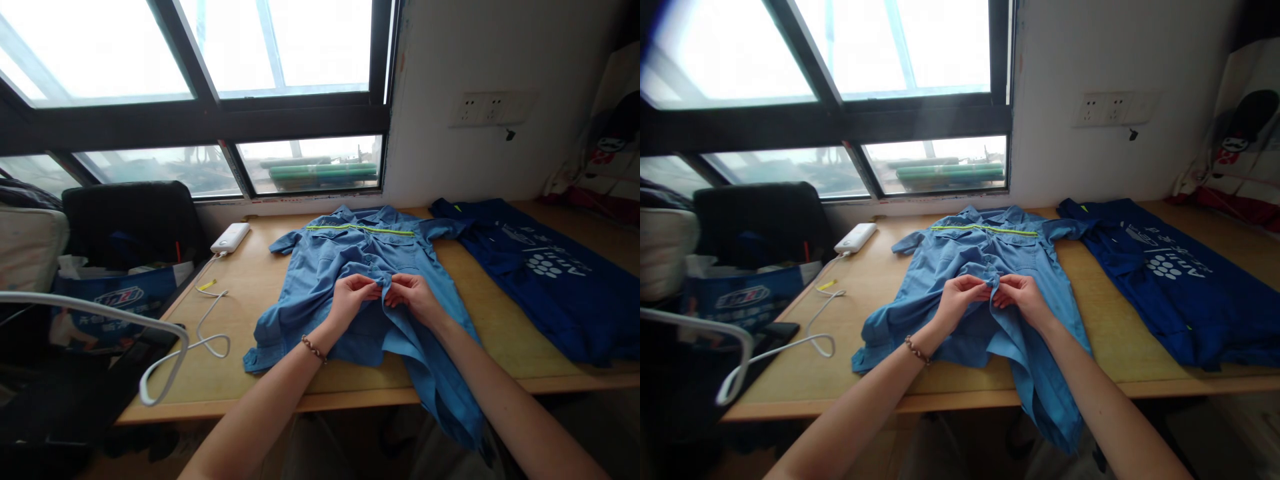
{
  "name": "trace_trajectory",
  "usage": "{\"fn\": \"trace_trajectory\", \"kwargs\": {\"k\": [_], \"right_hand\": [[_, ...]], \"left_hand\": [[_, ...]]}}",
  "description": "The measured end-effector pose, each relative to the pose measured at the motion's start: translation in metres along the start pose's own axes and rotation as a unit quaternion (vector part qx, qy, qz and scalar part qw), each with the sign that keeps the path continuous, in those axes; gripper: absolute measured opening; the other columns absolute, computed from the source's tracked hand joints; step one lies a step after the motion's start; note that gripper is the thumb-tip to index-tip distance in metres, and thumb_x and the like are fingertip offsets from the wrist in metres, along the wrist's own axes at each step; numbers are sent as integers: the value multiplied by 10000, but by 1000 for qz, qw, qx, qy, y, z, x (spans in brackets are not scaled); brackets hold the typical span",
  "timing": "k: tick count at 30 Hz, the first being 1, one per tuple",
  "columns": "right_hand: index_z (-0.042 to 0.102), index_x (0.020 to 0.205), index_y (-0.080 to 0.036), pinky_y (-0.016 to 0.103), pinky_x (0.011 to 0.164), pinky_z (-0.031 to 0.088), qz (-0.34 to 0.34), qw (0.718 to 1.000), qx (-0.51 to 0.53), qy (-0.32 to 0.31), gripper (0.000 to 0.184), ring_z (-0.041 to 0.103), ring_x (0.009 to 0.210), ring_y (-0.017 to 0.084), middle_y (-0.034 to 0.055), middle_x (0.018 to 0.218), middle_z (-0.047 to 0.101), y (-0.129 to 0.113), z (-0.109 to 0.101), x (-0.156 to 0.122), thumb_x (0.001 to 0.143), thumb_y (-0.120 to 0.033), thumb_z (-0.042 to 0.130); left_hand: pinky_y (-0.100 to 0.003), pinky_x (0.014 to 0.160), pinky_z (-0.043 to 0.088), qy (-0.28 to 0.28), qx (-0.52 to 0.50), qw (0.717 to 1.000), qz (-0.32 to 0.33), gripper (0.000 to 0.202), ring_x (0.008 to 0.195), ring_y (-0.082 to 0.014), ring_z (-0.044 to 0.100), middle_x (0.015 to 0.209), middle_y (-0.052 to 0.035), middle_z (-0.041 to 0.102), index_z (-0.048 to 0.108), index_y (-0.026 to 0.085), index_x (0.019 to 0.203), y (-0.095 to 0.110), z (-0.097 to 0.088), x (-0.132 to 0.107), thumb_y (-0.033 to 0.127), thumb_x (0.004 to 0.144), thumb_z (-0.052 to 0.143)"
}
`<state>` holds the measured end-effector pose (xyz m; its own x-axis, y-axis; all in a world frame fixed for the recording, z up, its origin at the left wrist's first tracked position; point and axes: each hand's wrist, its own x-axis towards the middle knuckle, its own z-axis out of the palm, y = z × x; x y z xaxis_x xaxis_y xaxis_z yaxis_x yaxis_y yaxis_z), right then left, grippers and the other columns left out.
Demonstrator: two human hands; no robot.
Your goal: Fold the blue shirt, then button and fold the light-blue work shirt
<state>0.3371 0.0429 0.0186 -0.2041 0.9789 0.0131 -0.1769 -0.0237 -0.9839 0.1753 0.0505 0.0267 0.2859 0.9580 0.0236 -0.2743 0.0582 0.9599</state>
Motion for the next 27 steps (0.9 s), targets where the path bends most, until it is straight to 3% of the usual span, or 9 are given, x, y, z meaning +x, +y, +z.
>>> {"fn": "trace_trajectory", "kwargs": {"k": [4,8,12,15,17,22,27], "right_hand": [[611,728,-145,204,438,381,-74,991,-98,54,221,504,428,97,-12,489,569,5,3,0,686,-362,622],[566,686,-157,208,417,347,-114,967,-212,82,228,465,404,90,-25,491,544,8,7,-3,705,-382,594],[532,669,-177,216,448,341,-169,914,-354,104,188,451,415,93,-38,476,505,13,12,-7,747,-347,546],[533,662,-183,219,476,338,-206,869,-437,106,160,449,438,96,-37,484,496,17,14,-8,758,-311,528],[539,673,-184,220,481,337,-215,856,-459,104,149,454,445,98,-34,493,501,18,16,-9,762,-303,522],[537,706,-188,220,477,332,-214,859,-453,108,140,442,443,98,-41,494,486,19,17,-8,758,-318,531],[512,744,-195,219,467,323,-197,888,-400,110,162,413,427,94,-65,470,443,18,17,-7,744,-352,551]], "left_hand": [[-330,669,519,2,7,1000,-10,285,645,-184,628,662,-57,658,618,99,716,-3,1,0,335,584,706],[-279,612,510,15,23,999,-37,303,593,-146,604,637,-50,639,613,94,705,-6,0,2,359,586,698],[-243,556,493,23,32,998,-54,342,568,-123,579,612,-38,606,588,98,669,-8,2,3,431,623,649],[-205,484,460,65,71,994,-45,326,529,-106,549,565,-8,572,558,112,645,-12,3,4,381,548,715],[-200,470,452,80,53,994,-55,328,513,-101,542,546,9,557,534,126,665,-16,2,4,358,536,726],[-226,521,469,64,-35,994,-79,332,510,-94,543,536,28,537,499,141,718,-21,-2,6,327,556,722],[-216,512,447,61,-47,994,-80,346,500,-91,529,522,39,513,483,145,714,-22,-2,7,331,548,723]]}}
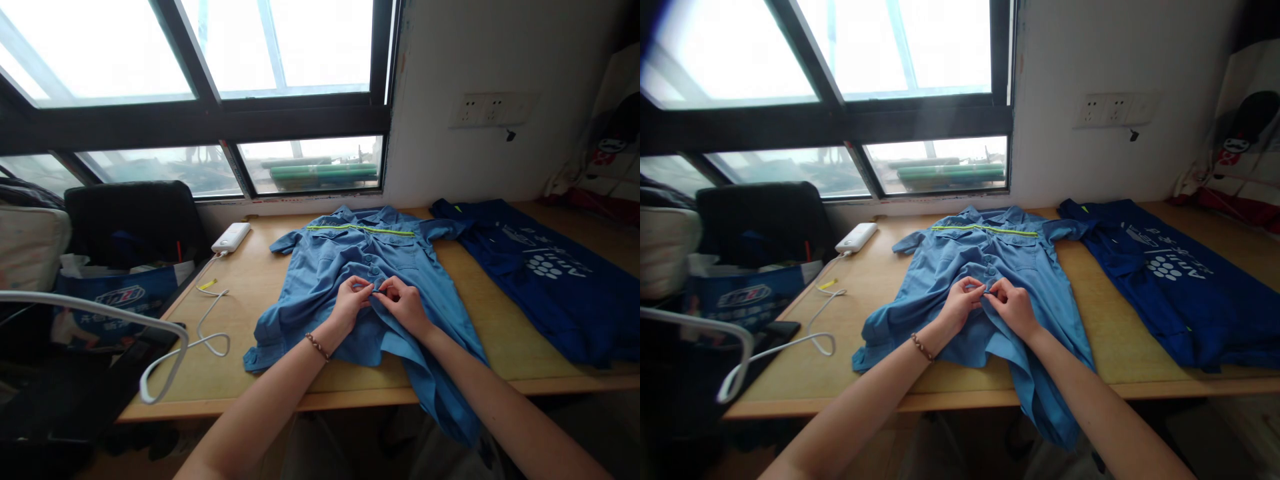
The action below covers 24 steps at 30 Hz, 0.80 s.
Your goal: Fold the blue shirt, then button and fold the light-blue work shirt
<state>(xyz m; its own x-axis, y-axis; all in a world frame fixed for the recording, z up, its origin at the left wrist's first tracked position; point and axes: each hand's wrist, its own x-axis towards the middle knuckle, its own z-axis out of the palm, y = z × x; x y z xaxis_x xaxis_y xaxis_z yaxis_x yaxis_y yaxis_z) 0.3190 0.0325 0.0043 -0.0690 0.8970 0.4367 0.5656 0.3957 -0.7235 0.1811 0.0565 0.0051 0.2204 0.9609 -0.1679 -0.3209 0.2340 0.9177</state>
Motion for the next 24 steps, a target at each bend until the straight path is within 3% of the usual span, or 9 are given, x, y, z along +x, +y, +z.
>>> {"fn": "trace_trajectory", "kwargs": {"k": [7,12,19,21,24], "right_hand": [[454,698,-205,218,460,338,64,986,147,-54,237,438,432,101,-53,476,469,-7,-2,1,784,-423,486],[457,608,-194,222,459,334,111,962,229,-97,322,427,420,97,-35,452,488,-3,-2,5,793,-458,450],[443,545,-177,210,401,238,193,888,387,-154,310,307,340,66,-52,362,431,7,-6,9,775,-383,469],[443,539,-173,207,411,252,215,864,425,-166,305,315,343,65,-53,359,420,9,-6,9,767,-374,475],[463,554,-170,205,408,254,235,849,440,-176,315,327,349,66,-49,367,418,10,-6,12,767,-402,464]], "left_hand": [[-148,421,284,-9,31,996,80,301,430,-34,391,517,70,446,448,160,735,0,3,-2,350,632,657],[-175,516,341,-23,99,984,146,290,543,-57,438,632,43,470,439,161,747,3,2,-1,350,651,637],[-195,609,370,-83,127,969,198,287,631,-75,455,689,36,464,429,166,750,6,3,-1,303,635,653],[-197,610,377,-96,133,966,199,294,639,-80,470,699,30,474,429,167,761,6,3,0,299,631,657],[-196,556,381,-118,136,968,177,303,578,-82,490,669,30,501,433,173,800,8,-1,1,328,645,643]]}}
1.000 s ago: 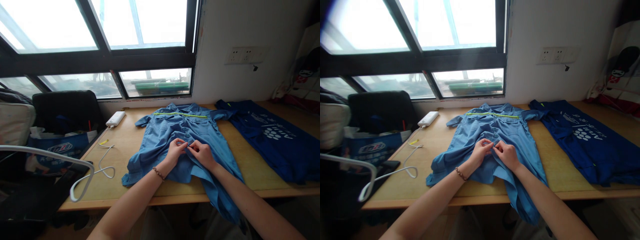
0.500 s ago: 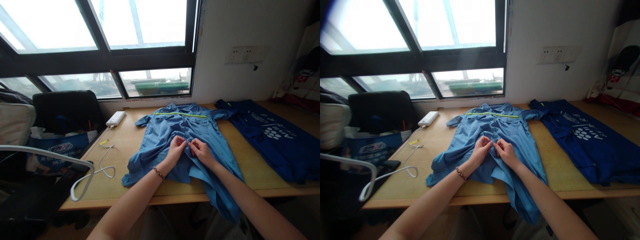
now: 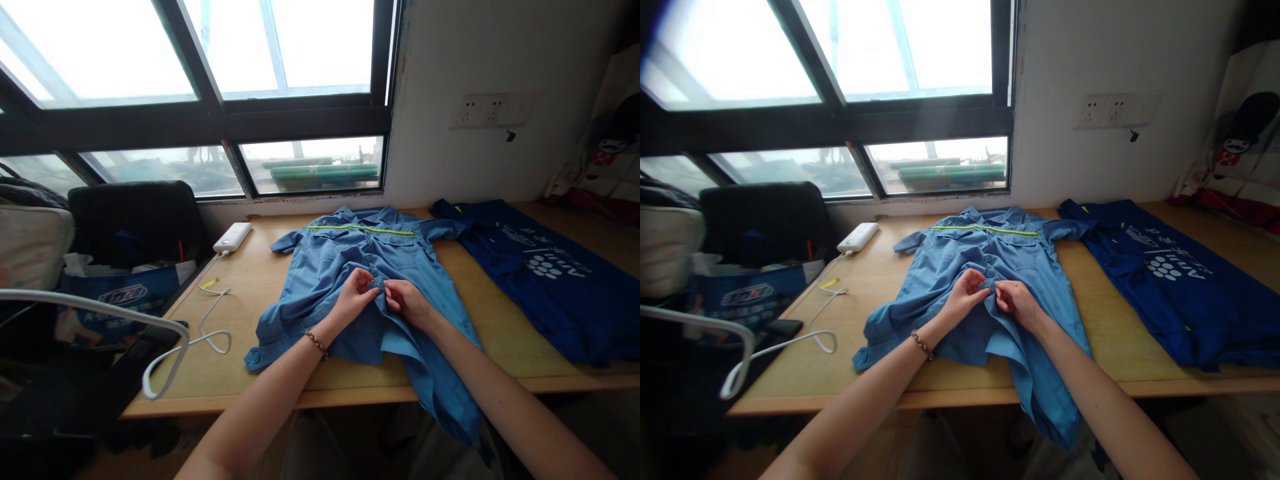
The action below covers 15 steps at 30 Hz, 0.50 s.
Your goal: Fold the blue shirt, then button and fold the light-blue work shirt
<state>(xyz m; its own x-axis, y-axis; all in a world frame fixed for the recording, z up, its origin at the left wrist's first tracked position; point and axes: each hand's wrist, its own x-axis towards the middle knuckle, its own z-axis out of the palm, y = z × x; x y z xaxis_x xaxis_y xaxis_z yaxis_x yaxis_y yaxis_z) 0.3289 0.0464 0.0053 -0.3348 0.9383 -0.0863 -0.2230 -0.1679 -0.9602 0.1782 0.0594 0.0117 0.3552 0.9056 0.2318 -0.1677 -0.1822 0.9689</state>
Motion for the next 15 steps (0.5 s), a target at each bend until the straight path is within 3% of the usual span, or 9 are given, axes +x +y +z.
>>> {"fn": "trace_trajectory", "kwargs": {"k": [3,5,8,10,12,15], "right_hand": [[459,537,-173,200,378,213,7,1000,5,-7,368,279,327,59,-68,337,336,-3,-4,3,766,-460,458],[437,508,-177,197,358,164,10,1000,13,-17,411,210,310,51,-87,317,240,-5,-8,4,760,-502,457],[415,484,-186,197,345,123,14,1000,1,-17,459,149,308,48,-97,317,172,-9,-15,4,747,-562,435],[414,482,-192,200,340,127,15,999,-39,0,475,145,307,50,-97,316,165,-11,-17,2,741,-590,415],[437,497,-190,204,341,171,7,993,-118,26,468,180,306,55,-91,313,205,-13,-15,-8,744,-587,412],[511,575,-178,224,419,329,-39,948,-306,71,383,391,389,87,-40,410,439,-14,-9,-45,736,-525,483]], "left_hand": [[-192,445,331,-10,57,998,-27,274,428,-81,443,526,54,470,462,181,850,1,-8,0,386,706,574],[-195,419,286,26,149,989,-7,233,389,-80,401,462,56,429,501,178,798,0,-15,0,404,743,522],[-208,462,279,110,290,949,52,258,437,-91,403,472,29,440,515,174,640,-3,-23,2,393,773,481],[-222,500,304,121,359,924,57,278,467,-108,426,491,12,464,511,173,594,-5,-27,1,376,780,473],[-245,545,349,92,422,901,47,258,513,-137,474,532,-11,505,537,170,626,-5,-28,-7,359,786,466],[-315,700,413,43,516,853,68,258,763,-206,553,810,-82,597,564,152,925,4,-29,-34,346,769,499]]}}
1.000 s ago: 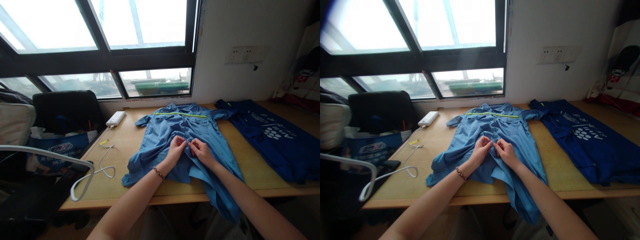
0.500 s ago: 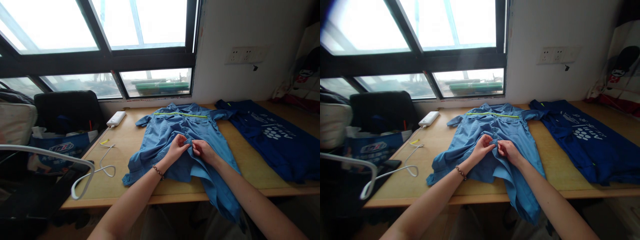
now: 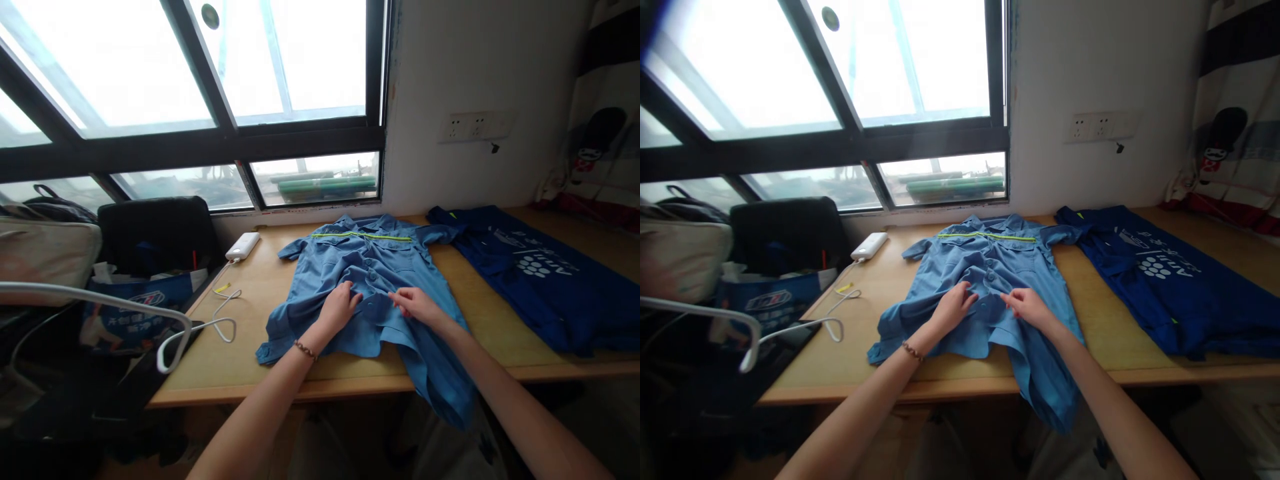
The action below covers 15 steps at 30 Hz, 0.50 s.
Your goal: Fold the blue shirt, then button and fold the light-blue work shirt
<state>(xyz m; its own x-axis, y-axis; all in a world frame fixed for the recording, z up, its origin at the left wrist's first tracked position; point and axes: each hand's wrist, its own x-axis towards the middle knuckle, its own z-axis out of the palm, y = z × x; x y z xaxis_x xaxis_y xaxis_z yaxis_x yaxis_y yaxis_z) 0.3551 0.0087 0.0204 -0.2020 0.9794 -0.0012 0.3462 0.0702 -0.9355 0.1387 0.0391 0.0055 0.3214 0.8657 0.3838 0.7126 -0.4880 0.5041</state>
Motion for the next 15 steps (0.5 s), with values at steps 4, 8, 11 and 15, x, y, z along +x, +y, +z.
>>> {"fn": "trace_trajectory", "kwargs": {"k": [4,8,11,15], "right_hand": [[579,889,-199,310,711,452,-74,969,-221,81,271,563,798,191,42,855,612,4,4,-81,714,-405,561],[508,1106,-228,354,863,428,-113,931,-319,136,402,496,1032,232,62,1087,555,28,16,-142,709,-270,557],[561,994,-248,363,879,422,-148,911,-351,156,278,499,1036,224,47,1071,564,42,17,-160,742,-174,470],[576,879,-252,387,888,402,-190,880,-367,235,186,532,971,223,35,967,599,39,-9,-176,754,-177,461]], "left_hand": [[-399,875,385,-34,109,992,43,486,1058,-250,458,1149,-121,503,446,162,1156,-1,-32,-50,330,718,572],[-345,846,434,-50,148,987,32,228,959,-198,528,1019,-96,572,552,152,976,-21,-62,-88,173,800,408],[-320,763,473,-45,173,983,28,265,859,-189,574,919,-88,604,570,159,929,-31,-83,-110,108,792,348],[-295,714,487,-54,183,980,52,275,825,-187,591,917,-76,614,558,185,957,-20,-111,-144,116,775,364]]}}
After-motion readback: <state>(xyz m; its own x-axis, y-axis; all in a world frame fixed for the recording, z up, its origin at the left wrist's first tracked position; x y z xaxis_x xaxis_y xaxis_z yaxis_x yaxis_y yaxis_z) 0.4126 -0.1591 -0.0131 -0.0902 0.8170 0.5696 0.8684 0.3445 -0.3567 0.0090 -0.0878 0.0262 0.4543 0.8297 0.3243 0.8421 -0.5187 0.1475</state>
